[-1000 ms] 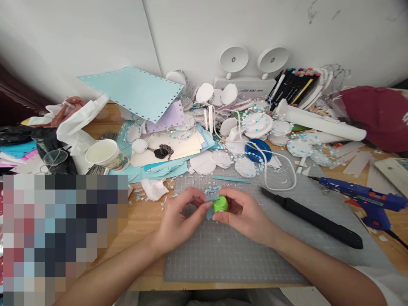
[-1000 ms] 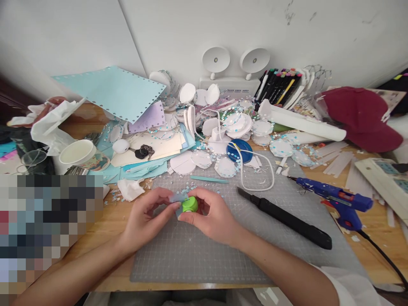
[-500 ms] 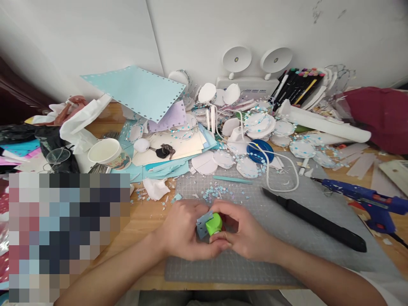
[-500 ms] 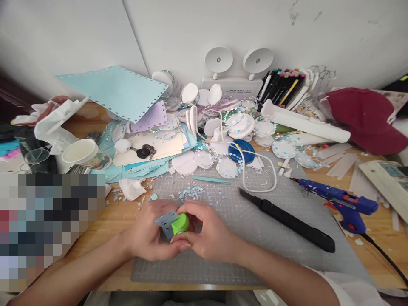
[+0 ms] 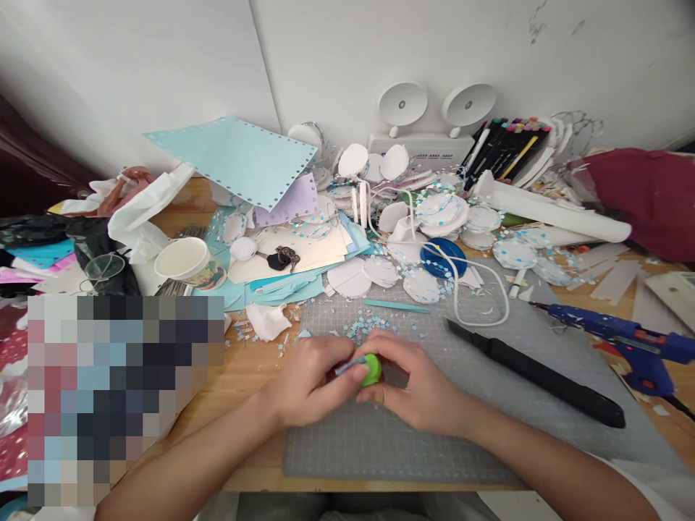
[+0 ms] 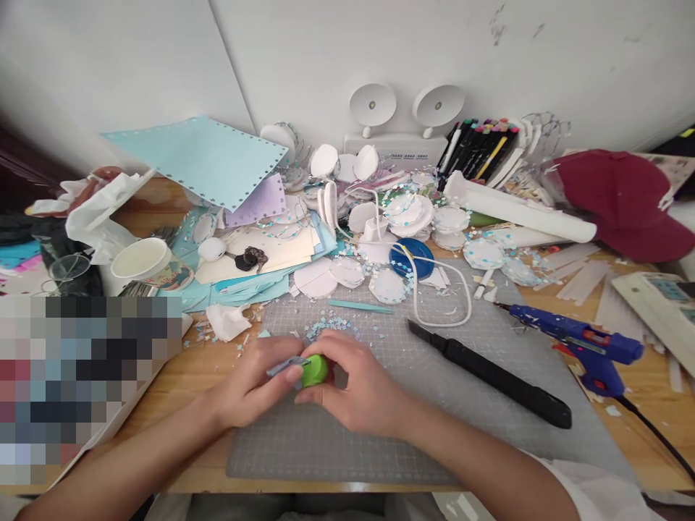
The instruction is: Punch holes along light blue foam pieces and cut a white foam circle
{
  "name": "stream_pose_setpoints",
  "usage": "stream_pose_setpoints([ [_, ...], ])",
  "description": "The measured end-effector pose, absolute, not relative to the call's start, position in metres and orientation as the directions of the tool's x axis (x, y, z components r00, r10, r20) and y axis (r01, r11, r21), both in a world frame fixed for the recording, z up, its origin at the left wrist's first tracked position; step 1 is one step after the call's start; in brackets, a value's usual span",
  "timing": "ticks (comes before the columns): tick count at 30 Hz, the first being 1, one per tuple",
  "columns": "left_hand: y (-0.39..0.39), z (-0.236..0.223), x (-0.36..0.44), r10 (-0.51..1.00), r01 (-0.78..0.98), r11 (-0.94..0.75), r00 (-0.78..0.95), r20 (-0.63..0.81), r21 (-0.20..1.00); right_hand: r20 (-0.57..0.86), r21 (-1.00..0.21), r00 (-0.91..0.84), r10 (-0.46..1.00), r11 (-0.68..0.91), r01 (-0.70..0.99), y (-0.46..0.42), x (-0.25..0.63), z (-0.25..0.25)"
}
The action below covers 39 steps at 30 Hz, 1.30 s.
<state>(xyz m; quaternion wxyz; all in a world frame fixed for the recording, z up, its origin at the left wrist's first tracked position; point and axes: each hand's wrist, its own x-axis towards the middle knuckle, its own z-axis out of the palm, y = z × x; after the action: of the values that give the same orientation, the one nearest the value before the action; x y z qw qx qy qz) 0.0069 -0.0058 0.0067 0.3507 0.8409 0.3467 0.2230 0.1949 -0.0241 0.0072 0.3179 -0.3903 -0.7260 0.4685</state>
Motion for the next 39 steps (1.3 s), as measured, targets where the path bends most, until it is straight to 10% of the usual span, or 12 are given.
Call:
stream_pose_setpoints([
  [9, -0.006, -0.001, 0.005, 0.775, 0.477, -0.51, 0.615, 0.143, 0.715, -0.147, -0.989, -0.43, 0.891, -0.137, 0.054, -0.019, 0.197, 0.007],
  [22, -0.006, 0.005, 0.011, 0.877, 0.323, -0.025, 0.462, -0.134, 0.946, -0.321, -0.83, -0.322, 0.891, -0.428, -0.358, -0.005, 0.208, 0.011],
  [32, -0.003, 0.004, 0.014, 0.88, 0.204, 0.032, 0.459, -0.125, 0.978, -0.213, -0.963, -0.402, 0.89, -0.123, 0.239, -0.011, 0.209, 0.014],
  [39, -0.007, 0.002, 0.014, 0.854, 0.068, 0.114, 0.504, -0.133, 0.991, -0.196, -0.936, -0.342, 0.919, -0.072, 0.345, -0.011, 0.206, 0.016],
])
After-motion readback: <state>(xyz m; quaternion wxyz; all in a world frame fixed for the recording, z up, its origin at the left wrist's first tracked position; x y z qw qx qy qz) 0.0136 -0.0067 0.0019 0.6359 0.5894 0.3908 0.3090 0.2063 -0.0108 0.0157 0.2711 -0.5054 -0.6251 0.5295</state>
